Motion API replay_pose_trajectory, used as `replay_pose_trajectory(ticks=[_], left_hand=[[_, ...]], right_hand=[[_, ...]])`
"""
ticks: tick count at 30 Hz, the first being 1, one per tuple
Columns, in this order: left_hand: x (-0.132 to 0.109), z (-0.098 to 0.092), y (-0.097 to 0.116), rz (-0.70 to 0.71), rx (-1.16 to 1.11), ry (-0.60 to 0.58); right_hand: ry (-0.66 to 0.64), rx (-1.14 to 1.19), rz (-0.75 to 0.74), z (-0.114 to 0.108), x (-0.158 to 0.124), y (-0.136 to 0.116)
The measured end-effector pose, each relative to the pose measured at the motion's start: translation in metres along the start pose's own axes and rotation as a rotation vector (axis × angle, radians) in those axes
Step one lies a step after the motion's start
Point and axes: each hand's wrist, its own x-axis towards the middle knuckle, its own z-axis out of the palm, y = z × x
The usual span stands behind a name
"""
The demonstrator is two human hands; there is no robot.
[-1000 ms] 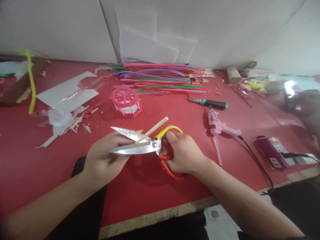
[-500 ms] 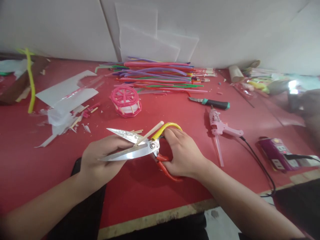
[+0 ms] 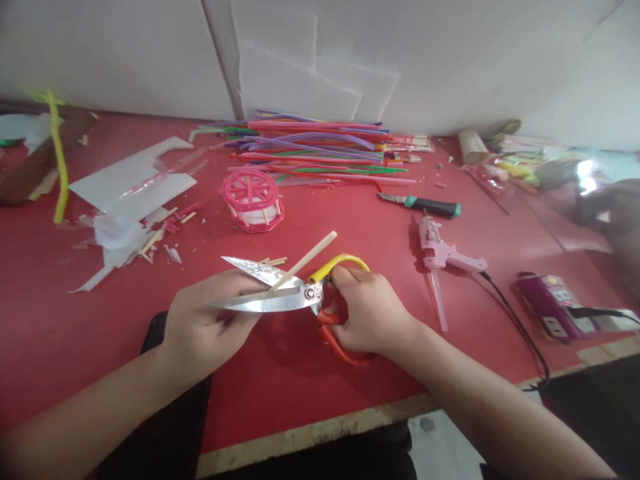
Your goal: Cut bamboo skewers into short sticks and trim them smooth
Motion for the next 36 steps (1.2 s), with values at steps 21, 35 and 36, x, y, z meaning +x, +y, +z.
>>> replay_pose_trajectory(ticks=[21,35,36], left_hand=[[0.0032,-0.0005,-0.0003,-0.184,-0.166,0.034],[0.0006,-0.0008,-0.002,-0.144,-0.132,-0.01],[0.001,-0.001,-0.0019,-0.135,-0.122,-0.02]], right_hand=[[0.088,0.005,-0.101,-0.0006,0.0014,0.0033],[0.098,0.045,-0.154,-0.0002,0.0026,0.0031],[0.103,0.048,-0.157,0.0004,0.0026,0.0035]])
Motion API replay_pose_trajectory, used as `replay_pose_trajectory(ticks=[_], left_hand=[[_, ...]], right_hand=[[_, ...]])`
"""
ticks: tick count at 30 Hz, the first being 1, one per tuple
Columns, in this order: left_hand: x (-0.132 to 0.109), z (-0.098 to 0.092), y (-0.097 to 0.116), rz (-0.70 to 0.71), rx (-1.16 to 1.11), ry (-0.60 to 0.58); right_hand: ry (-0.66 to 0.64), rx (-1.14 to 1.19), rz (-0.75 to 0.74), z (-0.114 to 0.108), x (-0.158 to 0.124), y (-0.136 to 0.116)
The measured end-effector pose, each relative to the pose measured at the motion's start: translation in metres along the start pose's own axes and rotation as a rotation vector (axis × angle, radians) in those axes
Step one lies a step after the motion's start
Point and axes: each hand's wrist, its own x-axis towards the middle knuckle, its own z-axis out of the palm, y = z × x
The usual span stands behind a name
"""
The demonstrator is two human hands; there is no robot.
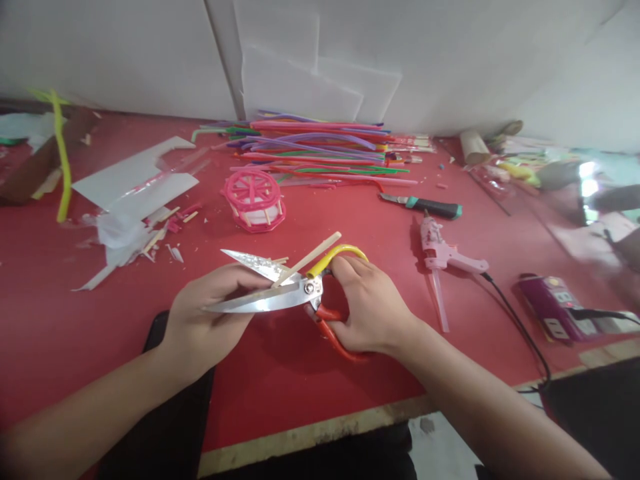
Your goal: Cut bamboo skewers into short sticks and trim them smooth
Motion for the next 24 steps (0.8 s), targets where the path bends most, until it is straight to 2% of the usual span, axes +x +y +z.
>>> replay_pose_trajectory(ticks=[11,18,24], left_hand=[[0.0017,-0.0008,0.006,0.13,0.077,-0.003],[-0.0003,0.0003,0.0069,0.13,0.082,0.007],[-0.0004,0.0023,0.0054,0.127,0.05,-0.013]], right_hand=[[-0.023,0.093,0.002,0.0024,-0.0003,0.002],[0.017,0.054,0.01,0.0029,-0.0036,0.0013],[0.001,0.023,0.029,0.0029,-0.0043,0.0013]])
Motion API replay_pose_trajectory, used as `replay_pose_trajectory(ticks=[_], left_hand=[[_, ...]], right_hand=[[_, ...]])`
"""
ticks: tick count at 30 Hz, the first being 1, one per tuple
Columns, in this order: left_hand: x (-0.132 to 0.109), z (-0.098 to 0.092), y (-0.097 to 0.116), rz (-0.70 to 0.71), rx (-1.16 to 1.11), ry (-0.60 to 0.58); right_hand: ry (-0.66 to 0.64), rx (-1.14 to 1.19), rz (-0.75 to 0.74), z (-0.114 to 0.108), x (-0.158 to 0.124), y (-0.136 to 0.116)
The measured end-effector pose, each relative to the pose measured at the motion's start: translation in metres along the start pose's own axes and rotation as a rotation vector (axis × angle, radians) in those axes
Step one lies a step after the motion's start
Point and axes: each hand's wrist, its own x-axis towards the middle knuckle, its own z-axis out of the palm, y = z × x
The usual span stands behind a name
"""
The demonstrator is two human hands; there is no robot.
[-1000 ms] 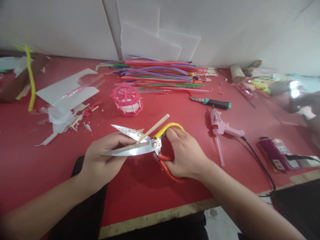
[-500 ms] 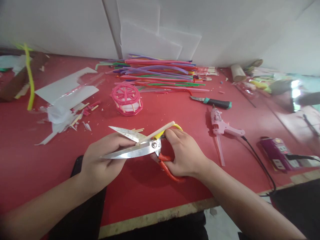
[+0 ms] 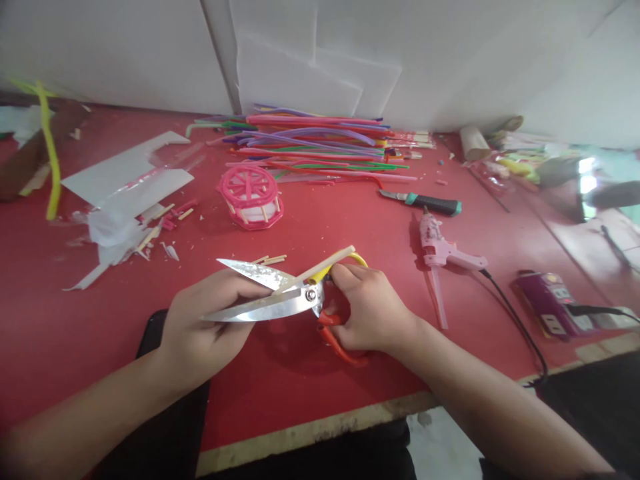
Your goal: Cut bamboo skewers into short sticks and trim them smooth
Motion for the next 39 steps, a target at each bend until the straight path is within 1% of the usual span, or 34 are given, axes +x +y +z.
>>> replay_pose_trajectory(ticks=[4,7,10,14,20,24,27,29,33,36,39], left_hand=[[0.0003,0.0021,-0.0008,-0.043,0.036,0.022],[0.0005,0.002,-0.0006,-0.086,0.033,0.044],[0.0003,0.0005,-0.0011,-0.113,0.026,0.028],[-0.0002,-0.0007,-0.0022,-0.095,0.043,0.018],[0.0,0.0007,-0.0023,-0.132,0.03,0.044],[0.0008,-0.0002,-0.0025,-0.111,0.032,0.014],[0.0011,-0.0009,-0.0022,-0.097,0.041,0.011],[0.0006,-0.001,-0.0018,-0.106,0.042,0.004],[-0.0014,-0.0006,-0.0009,-0.122,0.04,-0.014],[-0.0015,0.0003,-0.0009,-0.132,0.032,-0.019],[0.0002,0.0013,-0.0016,-0.189,-0.002,-0.009]], right_hand=[[-0.019,-0.024,0.035,-0.0005,0.0038,-0.0014],[-0.007,-0.049,0.037,0.0002,0.0056,-0.0008],[-0.007,-0.053,0.032,0.0016,0.0057,0.0006],[-0.015,-0.027,0.011,0.0029,0.0057,0.0012],[0.035,-0.058,-0.024,0.0029,0.0047,-0.0005],[0.074,-0.07,-0.05,0.0029,0.0045,-0.0025],[0.038,-0.07,-0.025,0.0033,0.0056,-0.0025],[0.002,-0.06,-0.002,0.0035,0.0058,-0.0013],[0.007,-0.046,0.03,0.0032,0.0037,0.0019],[0.008,-0.063,0.006,0.0023,0.0032,0.0016],[0.054,-0.073,-0.038,0.0018,0.0062,-0.0007]])
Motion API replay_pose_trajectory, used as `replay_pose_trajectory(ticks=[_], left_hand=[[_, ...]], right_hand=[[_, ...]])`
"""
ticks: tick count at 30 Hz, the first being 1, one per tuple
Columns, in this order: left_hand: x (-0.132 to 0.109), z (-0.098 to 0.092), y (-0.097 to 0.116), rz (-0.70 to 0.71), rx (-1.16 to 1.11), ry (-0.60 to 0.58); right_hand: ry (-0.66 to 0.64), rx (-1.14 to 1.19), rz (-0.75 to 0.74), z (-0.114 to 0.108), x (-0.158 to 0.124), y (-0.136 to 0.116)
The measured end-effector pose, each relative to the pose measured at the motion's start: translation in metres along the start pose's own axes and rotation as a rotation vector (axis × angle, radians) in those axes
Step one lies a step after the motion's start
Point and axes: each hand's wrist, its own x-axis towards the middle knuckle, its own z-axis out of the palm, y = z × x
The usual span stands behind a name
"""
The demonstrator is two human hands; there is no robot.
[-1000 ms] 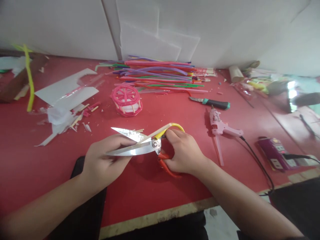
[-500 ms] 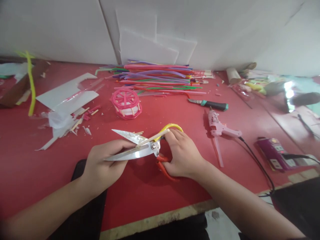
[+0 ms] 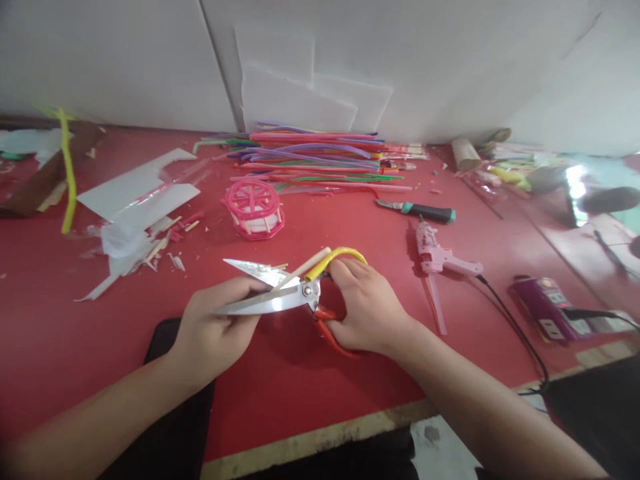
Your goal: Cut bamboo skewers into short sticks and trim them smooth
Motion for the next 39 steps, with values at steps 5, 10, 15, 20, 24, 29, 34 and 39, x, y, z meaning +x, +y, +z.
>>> replay_pose_trajectory(ticks=[5,10,15,20,24,29,34,39], left_hand=[[0.004,-0.001,-0.004,-0.252,-0.285,0.009],[0.007,-0.001,-0.015,-0.479,-0.574,0.21],[0.007,0.0,-0.016,-0.467,-0.537,0.182],[0.003,0.002,-0.005,-0.28,-0.077,0.037],[-0.003,0.008,-0.003,-0.097,0.261,-0.033],[-0.008,0.012,-0.005,0.085,0.536,-0.1],[-0.009,0.013,-0.003,0.216,0.648,-0.146],[-0.01,0.013,-0.003,0.226,0.655,-0.195]], right_hand=[[0.068,0.002,0.028,0.0,0.006,0.005],[0.112,-0.01,0.4,-0.007,0.006,0.027],[0.024,-0.284,0.64,-0.015,0.004,0.046],[-0.03,-0.417,0.539,-0.019,0.0,0.053],[0.118,-0.474,0.401,-0.024,-0.003,0.052],[0.696,-0.252,-0.06,-0.032,0.0,0.025],[0.307,-0.091,-0.339,-0.012,0.001,-0.012],[0.163,0.006,-0.293,0.009,0.001,-0.014]])
